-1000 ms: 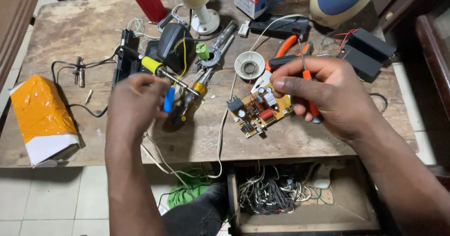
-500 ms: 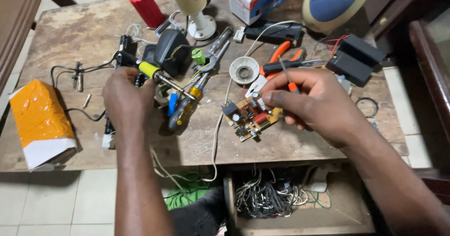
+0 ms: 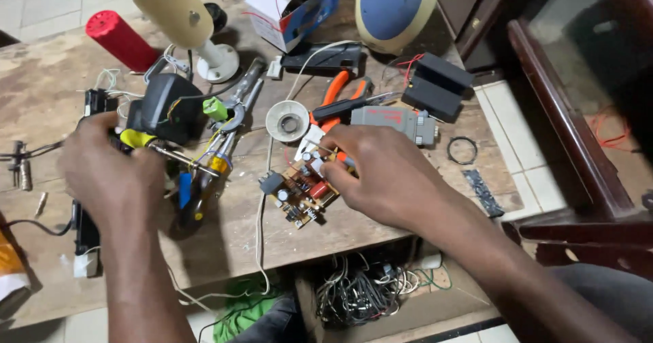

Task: Disassembling a small electronic device and a mobile phone to inspect and repair internal components on a workbench.

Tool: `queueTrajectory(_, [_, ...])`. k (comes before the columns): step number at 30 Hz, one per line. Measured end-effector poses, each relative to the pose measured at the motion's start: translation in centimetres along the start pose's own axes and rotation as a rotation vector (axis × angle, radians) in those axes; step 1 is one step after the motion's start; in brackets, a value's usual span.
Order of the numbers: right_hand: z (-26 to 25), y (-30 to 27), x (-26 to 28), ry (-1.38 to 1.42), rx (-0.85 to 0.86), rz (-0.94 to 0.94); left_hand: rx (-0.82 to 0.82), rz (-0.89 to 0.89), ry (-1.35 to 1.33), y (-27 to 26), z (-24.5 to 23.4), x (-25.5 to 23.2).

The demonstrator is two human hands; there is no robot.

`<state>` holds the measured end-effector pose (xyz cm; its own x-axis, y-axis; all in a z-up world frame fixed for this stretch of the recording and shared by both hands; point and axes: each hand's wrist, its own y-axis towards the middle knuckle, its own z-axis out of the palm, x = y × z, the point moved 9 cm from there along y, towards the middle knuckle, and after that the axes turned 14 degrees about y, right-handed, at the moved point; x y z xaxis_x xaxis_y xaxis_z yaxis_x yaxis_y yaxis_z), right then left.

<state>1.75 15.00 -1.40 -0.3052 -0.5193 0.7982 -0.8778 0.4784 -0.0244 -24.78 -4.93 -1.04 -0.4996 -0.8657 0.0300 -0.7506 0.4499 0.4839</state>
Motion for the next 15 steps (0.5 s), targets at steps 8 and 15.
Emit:
queueTrajectory(8, [0.2, -0.3, 0.0, -0.048, 0.007, -0.073, 0.418, -0.342, -0.088, -1.4, 1.9, 3.0])
queueTrajectory(15, [0.6, -0.4, 0.0, -0.096, 0.062, -0.049, 0.297, -0.285, -0.086, -1.4, 1.6, 2.8])
